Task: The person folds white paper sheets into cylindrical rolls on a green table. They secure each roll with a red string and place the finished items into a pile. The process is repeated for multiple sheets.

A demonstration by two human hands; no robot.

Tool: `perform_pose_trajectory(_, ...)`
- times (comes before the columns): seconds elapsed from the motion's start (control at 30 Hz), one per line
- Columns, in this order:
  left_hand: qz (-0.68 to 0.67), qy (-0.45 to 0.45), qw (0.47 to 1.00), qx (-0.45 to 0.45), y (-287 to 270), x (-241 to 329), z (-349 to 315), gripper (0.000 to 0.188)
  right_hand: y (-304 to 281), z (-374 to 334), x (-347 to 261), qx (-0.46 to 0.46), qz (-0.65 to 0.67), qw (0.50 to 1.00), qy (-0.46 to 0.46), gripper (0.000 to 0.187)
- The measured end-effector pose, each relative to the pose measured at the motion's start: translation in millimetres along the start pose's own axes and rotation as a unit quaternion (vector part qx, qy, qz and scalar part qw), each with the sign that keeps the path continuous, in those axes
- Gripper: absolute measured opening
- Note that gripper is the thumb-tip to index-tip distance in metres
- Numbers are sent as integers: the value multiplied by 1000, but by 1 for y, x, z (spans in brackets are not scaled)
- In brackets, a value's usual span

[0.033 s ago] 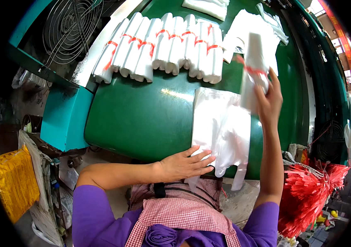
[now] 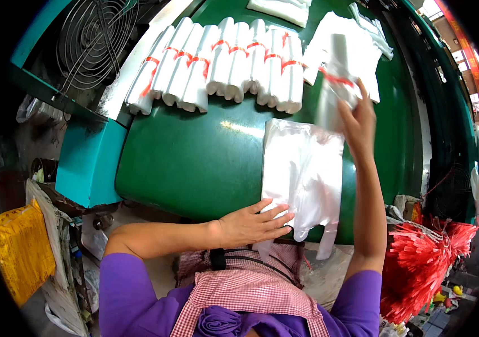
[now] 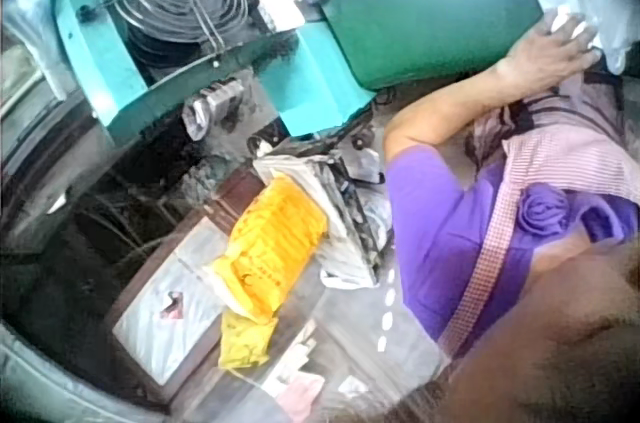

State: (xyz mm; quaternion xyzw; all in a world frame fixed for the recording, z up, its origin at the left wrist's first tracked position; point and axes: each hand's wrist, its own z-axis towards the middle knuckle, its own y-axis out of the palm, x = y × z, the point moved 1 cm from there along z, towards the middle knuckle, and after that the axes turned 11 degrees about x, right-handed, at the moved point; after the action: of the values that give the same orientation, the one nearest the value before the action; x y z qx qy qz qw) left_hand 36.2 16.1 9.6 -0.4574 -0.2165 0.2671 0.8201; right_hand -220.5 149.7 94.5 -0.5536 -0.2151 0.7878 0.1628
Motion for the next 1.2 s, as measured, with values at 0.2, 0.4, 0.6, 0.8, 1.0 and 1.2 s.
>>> perform_pose_trajectory(0.2, -66, -14, 997, 31, -6, -56, 12, 34, 76, 18, 43, -99, 82, 990, -52, 66)
perform_pose_trajectory(0.4, -86, -86, 992, -14, -31, -60, -24, 44, -42, -100, 39, -123, -107, 964, -211, 72)
perform_pose_trajectory(0.6, -89, -103, 987, -85, -46, -38, -30, 49, -106, -255, 55, -311, -253, 871, -283, 71)
perform_pose_trajectory(0.8, -190, -102, 976, -21, -53, -47, -34, 9, -90, -255, 62, -166, -216, 924, -267, 64)
perform_pose_trajectory(1.0, -224, -155, 960, 60, -34, -49, 4, 22, -89, -264, 54, -183, -189, 907, -330, 58)
perform_pose_trajectory(1.2, -165, -178, 969, -51, 7, -40, 64, 18, -92, -229, 38, -217, 51, 951, -216, 41)
